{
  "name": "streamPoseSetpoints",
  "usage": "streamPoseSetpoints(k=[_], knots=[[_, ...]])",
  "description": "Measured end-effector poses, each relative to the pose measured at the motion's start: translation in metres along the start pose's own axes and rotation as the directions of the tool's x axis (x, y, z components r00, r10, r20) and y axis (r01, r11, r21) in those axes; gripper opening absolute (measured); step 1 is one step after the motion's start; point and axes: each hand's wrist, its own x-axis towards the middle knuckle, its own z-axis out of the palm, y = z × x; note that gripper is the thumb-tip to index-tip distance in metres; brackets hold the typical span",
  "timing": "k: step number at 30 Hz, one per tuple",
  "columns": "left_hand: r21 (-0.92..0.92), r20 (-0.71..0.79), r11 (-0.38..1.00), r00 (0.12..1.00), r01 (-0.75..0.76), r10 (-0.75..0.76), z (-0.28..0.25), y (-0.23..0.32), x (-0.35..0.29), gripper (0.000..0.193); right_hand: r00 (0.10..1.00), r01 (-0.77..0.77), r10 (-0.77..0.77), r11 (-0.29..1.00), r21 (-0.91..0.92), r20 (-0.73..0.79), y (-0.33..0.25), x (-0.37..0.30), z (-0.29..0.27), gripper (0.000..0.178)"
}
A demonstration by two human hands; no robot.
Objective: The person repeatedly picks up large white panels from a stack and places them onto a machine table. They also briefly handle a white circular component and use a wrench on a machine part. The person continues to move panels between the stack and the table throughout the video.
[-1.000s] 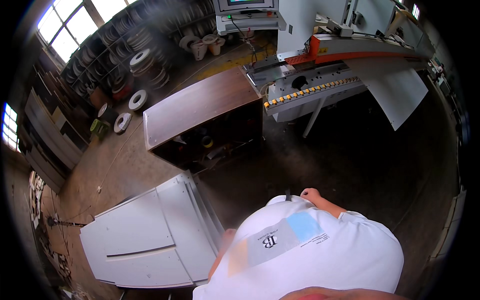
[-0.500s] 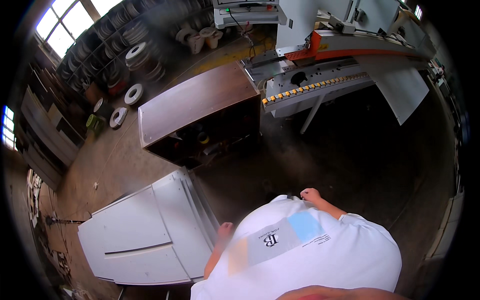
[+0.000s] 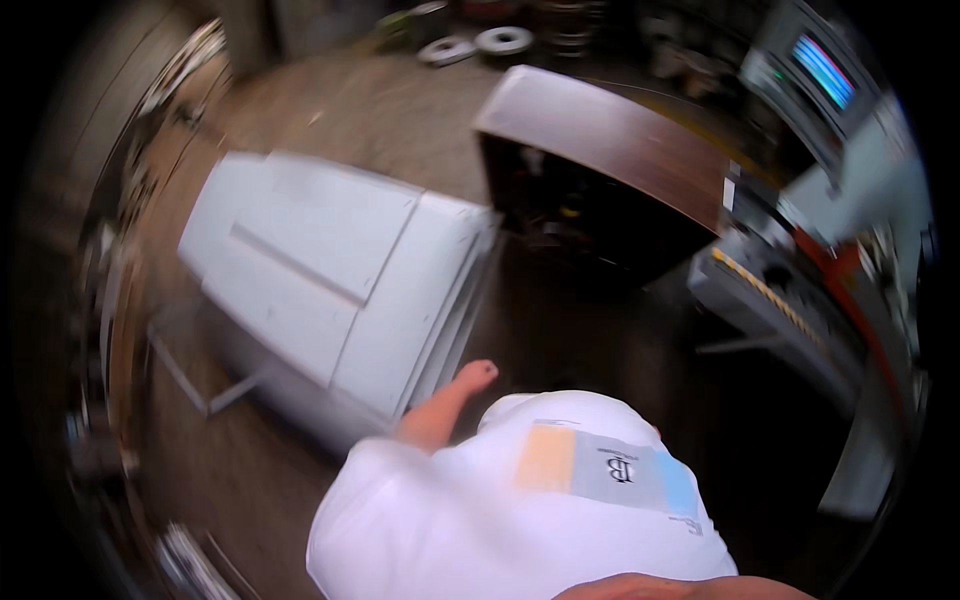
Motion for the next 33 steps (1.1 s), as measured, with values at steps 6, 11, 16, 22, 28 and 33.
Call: streamPoseSetpoints(k=[6, 11, 16, 22, 28, 33], knots=[[-0.113, -0.088, 0.977, 0.978, 0.18, -0.191, 0.022, -0.003, -0.04, 0.027, 0.996, 0.0, 0.006, 0.998, -0.064, 0.086, 0.011, 0.026, -0.018, 0.035], [-0.112, -0.009, 0.974, 0.98, 0.196, -0.198, 0.03, -0.001, -0.052, 0.027, 0.995, 0.056, -0.056, 0.998, 0.002, 0.079, 0.018, 0.038, -0.018, 0.041], [-0.098, 0.108, 0.995, 0.994, 0.031, -0.021, 0.048, -0.054, -0.039, 0.036, 0.992, 0.124, -0.122, 0.984, 0.128, -0.021, -0.043, 0.034, -0.016, 0.03], [0.042, 0.068, 0.999, 0.997, -0.027, 0.024, 0.026, -0.028, -0.057, 0.035, 0.993, -0.085, 0.098, 0.982, -0.171, 0.068, -0.087, -0.002, -0.041, 0.029], [0.13, 0.133, 0.963, 0.966, -0.237, 0.22, -0.013, -0.014, -0.013, 0.03, 0.963, -0.263, 0.269, 0.951, -0.165, 0.014, -0.068, -0.026, -0.028, 0.033], [0.286, 0.108, 0.845, 0.891, -0.452, 0.44, -0.04, 0.014, 0.016, 0.024, 0.92, -0.39, 0.392, 0.913, -0.12, -0.009, -0.077, -0.027, -0.034, 0.039]])
